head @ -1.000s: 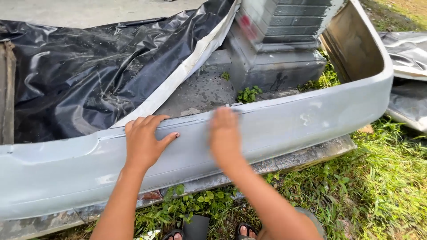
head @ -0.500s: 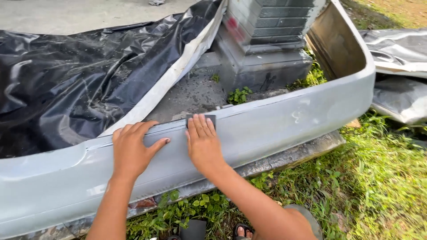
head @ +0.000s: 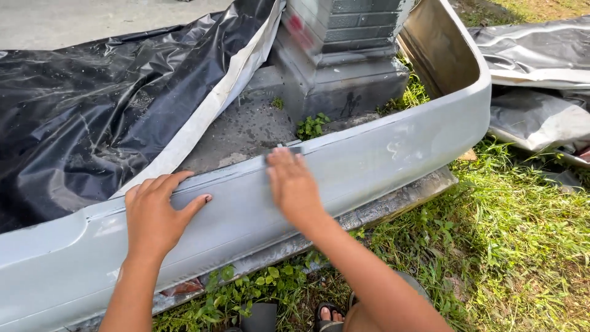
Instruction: The person sands the surface of a grey car bumper using a sanding block and water. They repeatedly dip the sanding block into a bucket of water and rub it along the bumper's surface to smooth it.
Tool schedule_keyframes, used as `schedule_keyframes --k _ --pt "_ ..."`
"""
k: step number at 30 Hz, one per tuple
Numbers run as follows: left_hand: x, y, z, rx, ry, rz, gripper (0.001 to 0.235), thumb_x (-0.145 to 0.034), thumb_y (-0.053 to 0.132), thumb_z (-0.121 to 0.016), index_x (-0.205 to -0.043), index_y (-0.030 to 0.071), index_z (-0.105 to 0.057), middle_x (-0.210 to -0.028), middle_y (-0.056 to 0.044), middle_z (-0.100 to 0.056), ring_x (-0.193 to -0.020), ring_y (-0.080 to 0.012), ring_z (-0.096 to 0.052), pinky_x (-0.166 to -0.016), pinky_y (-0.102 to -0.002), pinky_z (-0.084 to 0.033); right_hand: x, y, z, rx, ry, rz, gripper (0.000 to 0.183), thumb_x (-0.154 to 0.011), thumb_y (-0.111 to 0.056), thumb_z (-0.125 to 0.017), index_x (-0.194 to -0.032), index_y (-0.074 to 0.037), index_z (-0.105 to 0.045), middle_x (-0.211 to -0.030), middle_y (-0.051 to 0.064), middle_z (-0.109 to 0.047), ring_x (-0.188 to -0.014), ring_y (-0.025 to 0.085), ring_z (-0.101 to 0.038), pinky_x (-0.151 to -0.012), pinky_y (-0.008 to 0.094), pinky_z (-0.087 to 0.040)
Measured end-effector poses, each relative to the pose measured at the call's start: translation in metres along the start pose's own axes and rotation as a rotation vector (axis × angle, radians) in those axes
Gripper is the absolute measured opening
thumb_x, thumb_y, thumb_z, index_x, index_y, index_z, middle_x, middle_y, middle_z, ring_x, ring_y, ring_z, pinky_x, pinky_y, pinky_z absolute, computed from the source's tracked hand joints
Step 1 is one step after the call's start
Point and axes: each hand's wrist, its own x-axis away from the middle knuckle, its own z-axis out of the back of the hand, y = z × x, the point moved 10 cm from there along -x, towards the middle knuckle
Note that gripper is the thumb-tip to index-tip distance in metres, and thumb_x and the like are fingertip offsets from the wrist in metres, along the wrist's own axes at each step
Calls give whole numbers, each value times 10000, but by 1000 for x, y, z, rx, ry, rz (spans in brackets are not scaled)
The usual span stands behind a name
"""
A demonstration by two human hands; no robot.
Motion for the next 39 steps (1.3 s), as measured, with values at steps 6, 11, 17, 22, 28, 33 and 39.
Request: schedule_keyframes --k 6,11,17,22,28,33,39 --pt "-4 -3 -6 -3 42 -23 478 -831 368 -828 -1242 144 -728 -1136 -59 -752 -1159 -244 -638 -1128 -427 -347 16 225 26 218 1 -448 416 -1116 -204 -416 -1403 41 -591 -1440 252 -583 -1376 359 -518 -1133 464 -393" --pt "-2 -10 -12 -9 83 -48 480 -838 413 -815 -1242 172 -720 -1155 -31 -742 -1174 -216 -629 -1141 -422 -308 -2 -4 -14 119 -18 -102 361 -1066 -155 -505 -1342 39 -634 -1374 275 -619 -1357 378 -540 -1157 475 -362" --pt "34 -58 38 -112 236 -7 641 -810 435 -836 -1302 58 -671 -1340 -151 -652 -1348 -309 -522 -1204 -493 -253 -1 3 3 -43 -127 -26 320 -1083 -253 -496 -1307 -109 -673 -1238 190 -702 -1186 336 -651 -1062 447 -468" --pt "55 -122 61 -84 321 154 787 -796 524 -826 -1337 -15 -633 -1384 -218 -613 -1409 -374 -464 -1245 -536 -189 3 7 -27 282 -66 -107 359 -1089 -204 -490 -1332 -17 -678 -1351 242 -668 -1336 352 -592 -1141 447 -410" --pt "54 -138 60 -51 198 143 761 -849 614 -732 -1391 100 -585 -1450 -68 -586 -1446 -229 -431 -1258 -486 -138 -11 -201 -63 -26 -73 163 373 -1031 -210 -529 -1297 13 -666 -1354 268 -631 -1344 369 -556 -1158 484 -369" --pt "62 -155 65 -124 170 94 738 -837 649 -704 -1421 215 -574 -1453 -32 -565 -1474 -199 -378 -1251 -449 -142 -8 -76 -56 23 -207 96 325 -1062 -186 -507 -1297 -67 -697 -1330 178 -685 -1334 301 -584 -1169 417 -397" --pt "62 -160 58 -64 237 63 720 -840 615 -730 -1408 195 -593 -1375 -63 -596 -1445 -211 -377 -1225 -467 -76 -10 -122 -47 186 -20 85 355 -1049 -208 -545 -1304 -5 -686 -1319 230 -676 -1314 330 -603 -1128 423 -431"
